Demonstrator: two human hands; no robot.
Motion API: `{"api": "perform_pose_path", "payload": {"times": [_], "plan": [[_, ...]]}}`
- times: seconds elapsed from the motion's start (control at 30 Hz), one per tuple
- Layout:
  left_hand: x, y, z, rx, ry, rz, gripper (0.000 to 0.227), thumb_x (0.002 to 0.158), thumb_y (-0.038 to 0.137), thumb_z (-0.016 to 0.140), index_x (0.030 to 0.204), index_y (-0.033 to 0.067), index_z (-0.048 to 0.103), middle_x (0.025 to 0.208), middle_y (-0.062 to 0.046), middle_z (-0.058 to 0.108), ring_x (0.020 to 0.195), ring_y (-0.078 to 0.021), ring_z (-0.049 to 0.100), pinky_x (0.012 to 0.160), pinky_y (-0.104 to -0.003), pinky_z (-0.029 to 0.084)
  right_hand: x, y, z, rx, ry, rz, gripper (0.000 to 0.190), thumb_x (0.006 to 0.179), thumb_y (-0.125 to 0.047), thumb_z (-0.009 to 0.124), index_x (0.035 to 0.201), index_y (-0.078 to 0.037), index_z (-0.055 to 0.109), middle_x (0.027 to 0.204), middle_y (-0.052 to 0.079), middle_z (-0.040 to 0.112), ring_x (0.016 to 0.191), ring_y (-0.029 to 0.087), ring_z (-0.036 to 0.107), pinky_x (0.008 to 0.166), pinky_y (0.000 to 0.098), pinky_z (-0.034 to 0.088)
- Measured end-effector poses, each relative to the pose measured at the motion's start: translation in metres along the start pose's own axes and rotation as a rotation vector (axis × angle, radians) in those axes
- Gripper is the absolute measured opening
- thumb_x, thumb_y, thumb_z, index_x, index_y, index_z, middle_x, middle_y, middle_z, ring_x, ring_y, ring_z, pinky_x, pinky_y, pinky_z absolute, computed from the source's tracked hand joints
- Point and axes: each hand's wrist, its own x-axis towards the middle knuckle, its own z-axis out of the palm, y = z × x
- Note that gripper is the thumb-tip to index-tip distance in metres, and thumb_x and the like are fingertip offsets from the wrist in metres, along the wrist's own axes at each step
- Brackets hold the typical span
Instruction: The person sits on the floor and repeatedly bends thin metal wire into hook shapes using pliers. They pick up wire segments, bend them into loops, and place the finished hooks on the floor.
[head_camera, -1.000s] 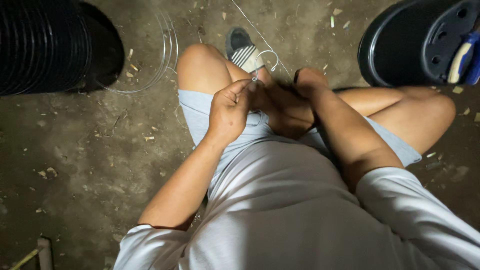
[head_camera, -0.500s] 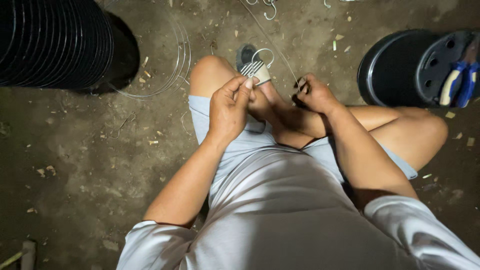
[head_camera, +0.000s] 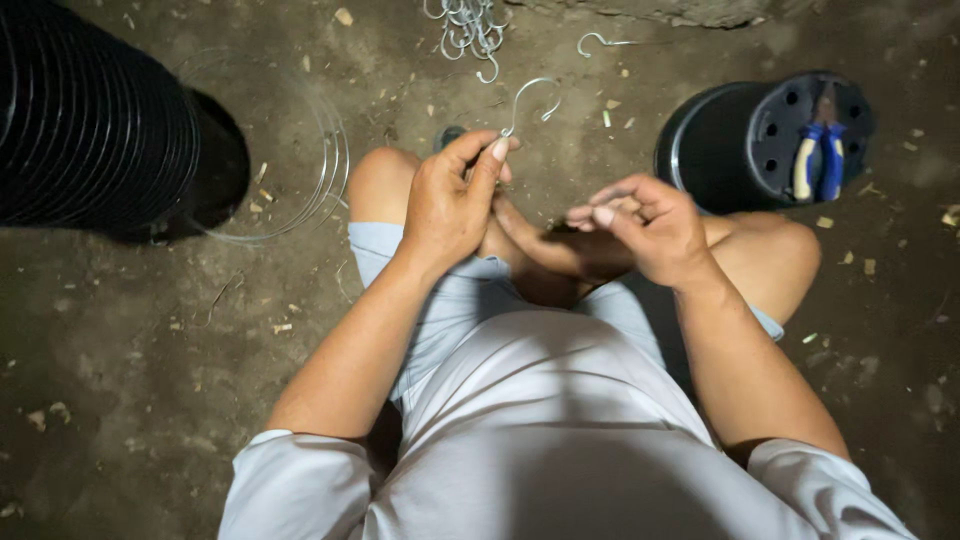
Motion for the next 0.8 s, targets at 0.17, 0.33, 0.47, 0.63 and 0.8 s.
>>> {"api": "perform_pose_path", "payload": {"times": [0.17, 0.33, 0.47, 0.63, 0.8], "plan": [[0.019, 0.032, 0.011, 0.022, -0.044, 0.241, 0.026, 0.111, 0.025, 0.059, 0.118, 0.0046, 0.073, 0.082, 0.002, 0.068, 0.075, -0.0035, 0.058, 0.066, -0.023, 0.047, 0.000, -0.043, 0.008, -0.182, 0.286, -0.347, 0.008, 0.106, 0.004, 0.065, 0.113, 0.006, 0.069, 0.110, 0.014, 0.068, 0.091, 0.017, 0.070, 0.081, 0.0302, 0.061], [0.036, 0.065, 0.030, -0.014, -0.066, 0.262, 0.024, 0.108, 0.024, 0.059, 0.115, 0.0061, 0.074, 0.077, 0.001, 0.067, 0.066, -0.0052, 0.056, 0.058, -0.024, 0.044, 0.010, -0.078, 0.024, -0.161, 0.396, -0.501, 0.007, 0.111, 0.002, 0.063, 0.117, 0.005, 0.065, 0.109, 0.014, 0.072, 0.091, 0.017, 0.073, 0.084, 0.0300, 0.062], [0.043, 0.083, 0.042, -0.005, -0.028, 0.380, 0.022, 0.110, 0.022, 0.059, 0.115, 0.0048, 0.073, 0.079, -0.001, 0.070, 0.071, -0.0080, 0.064, 0.064, -0.025, 0.051, 0.014, -0.100, 0.027, -0.127, 0.418, -0.556, 0.009, 0.113, -0.001, 0.062, 0.121, 0.004, 0.063, 0.109, 0.014, 0.073, 0.093, 0.017, 0.074, 0.084, 0.0304, 0.064], [0.049, 0.092, 0.062, -0.031, -0.029, 0.481, 0.018, 0.109, 0.017, 0.060, 0.116, 0.0035, 0.069, 0.084, -0.003, 0.074, 0.076, -0.0096, 0.073, 0.069, -0.026, 0.059, 0.021, -0.113, 0.027, -0.024, 0.404, -0.519, 0.009, 0.109, 0.002, 0.065, 0.117, 0.004, 0.062, 0.104, 0.013, 0.072, 0.091, 0.017, 0.072, 0.084, 0.0320, 0.062], [0.049, 0.094, 0.076, -0.057, -0.099, 0.543, 0.017, 0.111, 0.017, 0.057, 0.117, 0.0031, 0.066, 0.093, -0.005, 0.077, 0.081, -0.0118, 0.077, 0.071, -0.026, 0.061, 0.020, -0.124, 0.022, -0.024, 0.411, -0.561, 0.007, 0.109, 0.002, 0.064, 0.115, 0.003, 0.060, 0.105, 0.014, 0.073, 0.090, 0.017, 0.072, 0.083, 0.0326, 0.063]]}}
